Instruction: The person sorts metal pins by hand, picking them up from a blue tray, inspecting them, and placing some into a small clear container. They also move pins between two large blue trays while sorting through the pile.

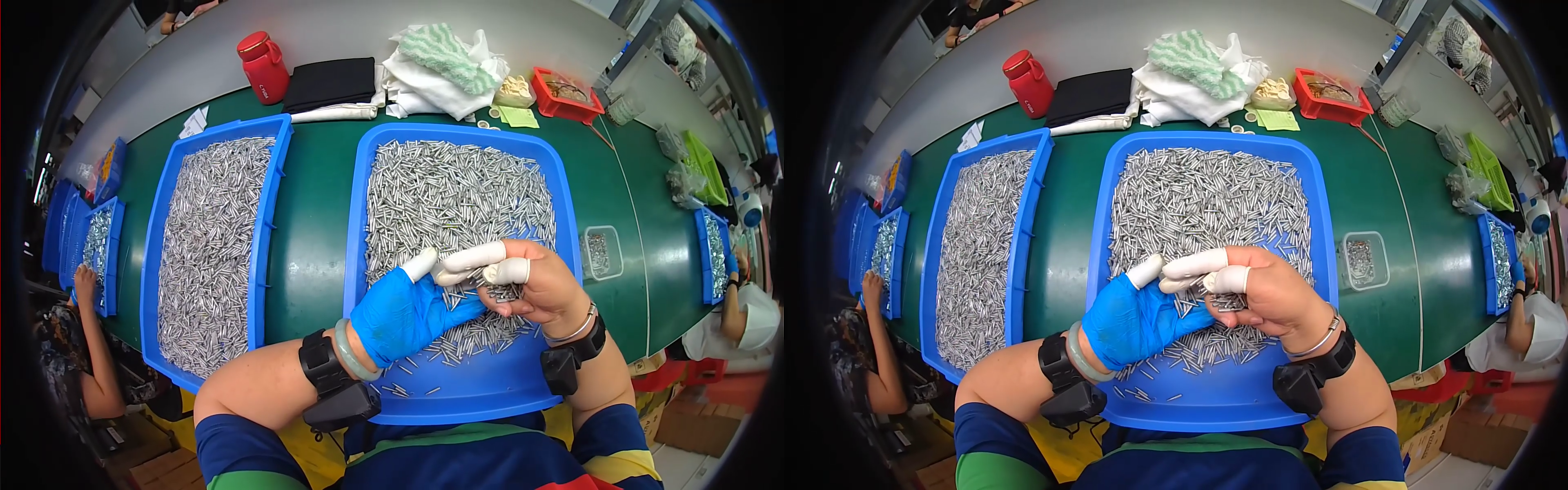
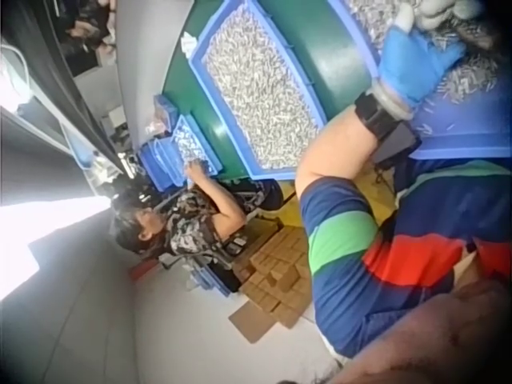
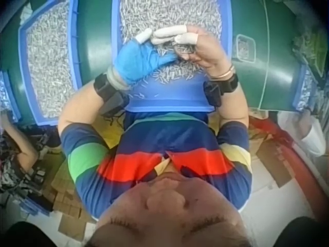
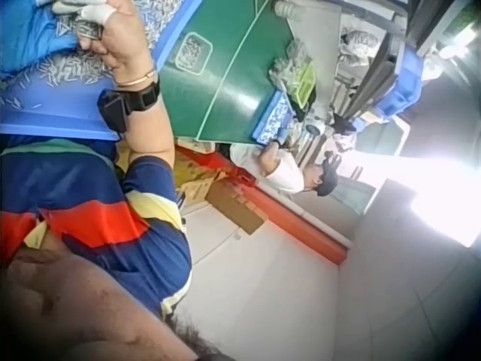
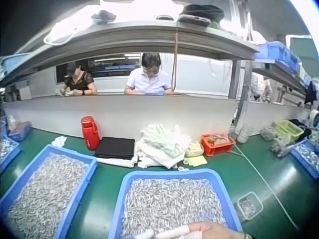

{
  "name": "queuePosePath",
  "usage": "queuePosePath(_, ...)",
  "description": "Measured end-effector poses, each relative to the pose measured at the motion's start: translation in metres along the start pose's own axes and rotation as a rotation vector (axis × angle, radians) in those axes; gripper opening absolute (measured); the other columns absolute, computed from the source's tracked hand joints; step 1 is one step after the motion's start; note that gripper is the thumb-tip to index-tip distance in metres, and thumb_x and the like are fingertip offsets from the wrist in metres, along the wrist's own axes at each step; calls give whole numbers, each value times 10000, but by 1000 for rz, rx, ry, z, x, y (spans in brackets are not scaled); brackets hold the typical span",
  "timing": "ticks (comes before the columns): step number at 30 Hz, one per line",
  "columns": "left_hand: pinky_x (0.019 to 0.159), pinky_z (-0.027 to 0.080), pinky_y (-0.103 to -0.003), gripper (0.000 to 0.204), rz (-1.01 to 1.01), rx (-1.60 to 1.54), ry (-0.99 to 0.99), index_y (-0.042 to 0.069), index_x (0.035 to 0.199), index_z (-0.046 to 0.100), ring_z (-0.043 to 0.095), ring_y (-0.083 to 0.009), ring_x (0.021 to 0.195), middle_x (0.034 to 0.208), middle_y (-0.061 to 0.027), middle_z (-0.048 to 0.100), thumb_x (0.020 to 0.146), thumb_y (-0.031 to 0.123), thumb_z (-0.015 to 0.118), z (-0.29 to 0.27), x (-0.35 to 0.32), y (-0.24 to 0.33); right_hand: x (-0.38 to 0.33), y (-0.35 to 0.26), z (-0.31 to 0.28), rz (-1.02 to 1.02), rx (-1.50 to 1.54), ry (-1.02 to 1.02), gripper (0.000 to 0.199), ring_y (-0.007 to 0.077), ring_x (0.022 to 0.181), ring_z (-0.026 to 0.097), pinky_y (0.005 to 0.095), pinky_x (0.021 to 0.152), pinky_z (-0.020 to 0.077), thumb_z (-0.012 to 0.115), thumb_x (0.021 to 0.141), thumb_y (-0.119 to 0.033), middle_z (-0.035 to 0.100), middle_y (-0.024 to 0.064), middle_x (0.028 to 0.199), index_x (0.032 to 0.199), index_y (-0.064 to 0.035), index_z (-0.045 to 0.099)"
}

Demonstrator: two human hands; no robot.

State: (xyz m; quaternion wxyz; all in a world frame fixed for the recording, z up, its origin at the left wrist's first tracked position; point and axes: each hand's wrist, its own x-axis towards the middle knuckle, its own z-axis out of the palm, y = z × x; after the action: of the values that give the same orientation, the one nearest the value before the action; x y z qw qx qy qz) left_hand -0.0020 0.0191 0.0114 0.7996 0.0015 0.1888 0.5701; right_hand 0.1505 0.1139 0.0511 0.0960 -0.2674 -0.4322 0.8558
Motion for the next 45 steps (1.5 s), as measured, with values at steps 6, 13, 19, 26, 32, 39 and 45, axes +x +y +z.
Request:
queuePosePath(6, 967, 382, -443, 462, 3, 0, -25, -62, 1206, 364, 454, -298, 1113, 1182, -187, 451, 928, 305, 329, -2, 2, 0, 0, -1, 0, -12, 7, -19, 422, 100, 483, 456, 166, 378, 323, 425, 738, 3, 581, 223, 1023, 1148, 76, 492)
queuePosePath(13, 946, 408, -435, 440, -7, 5, 3, -42, 1210, 365, 465, -288, 1098, 1178, -181, 445, 939, 300, 308, 3, 1, 2, -1, 4, -4, -39, 38, -71, 452, 94, 464, 433, 191, 402, 341, 425, 713, 23, 580, 228, 1022, 1159, 80, 474)
queuePosePath(19, 950, 400, -439, 450, -5, 14, 1, -35, 1228, 357, 453, -292, 1119, 1214, -184, 429, 936, 305, 315, -1, 1, 1, -1, 1, -13, -80, 119, -129, 471, 105, 449, 431, 185, 388, 334, 425, 710, 6, 588, 226, 971, 1174, 85, 451)
queuePosePath(26, 949, 397, -433, 461, -16, 14, -22, -47, 1237, 347, 459, -295, 1109, 1225, -194, 428, 935, 300, 320, 4, 0, 3, 0, 1, -21, -170, 278, -194, 462, 99, 468, 444, 154, 356, 282, 392, 707, 16, 590, 194, 929, 1159, 84, 459)
queuePosePath(32, 945, 403, -413, 470, -6, 24, -3, -64, 1229, 354, 473, -289, 1089, 1207, -193, 444, 934, 301, 324, 0, 0, 2, -1, 1, -17, -104, 205, -123, 434, 114, 440, 426, 171, 353, 290, 403, 732, 10, 582, 200, 906, 1156, 92, 454)
queuePosePath(39, 947, 391, -403, 485, -30, 20, -52, -57, 1251, 333, 490, -198, 880, 1005, -115, 500, 922, 299, 337, 0, 4, 1, -2, 3, -6, -6, 187, -178, 417, 107, 407, 400, 180, 355, 293, 411, 776, 5, 583, 198, 904, 1188, 68, 434)
queuePosePath(45, 968, 367, -408, 485, -11, 24, -38, -44, 1257, 331, 508, -175, 845, 937, -93, 524, 914, 299, 351, 0, 2, 1, -1, 2, 0, 15, 234, -163, 448, 93, 388, 381, 178, 357, 301, 407, 793, -10, 586, 195, 908, 1239, 32, 396)
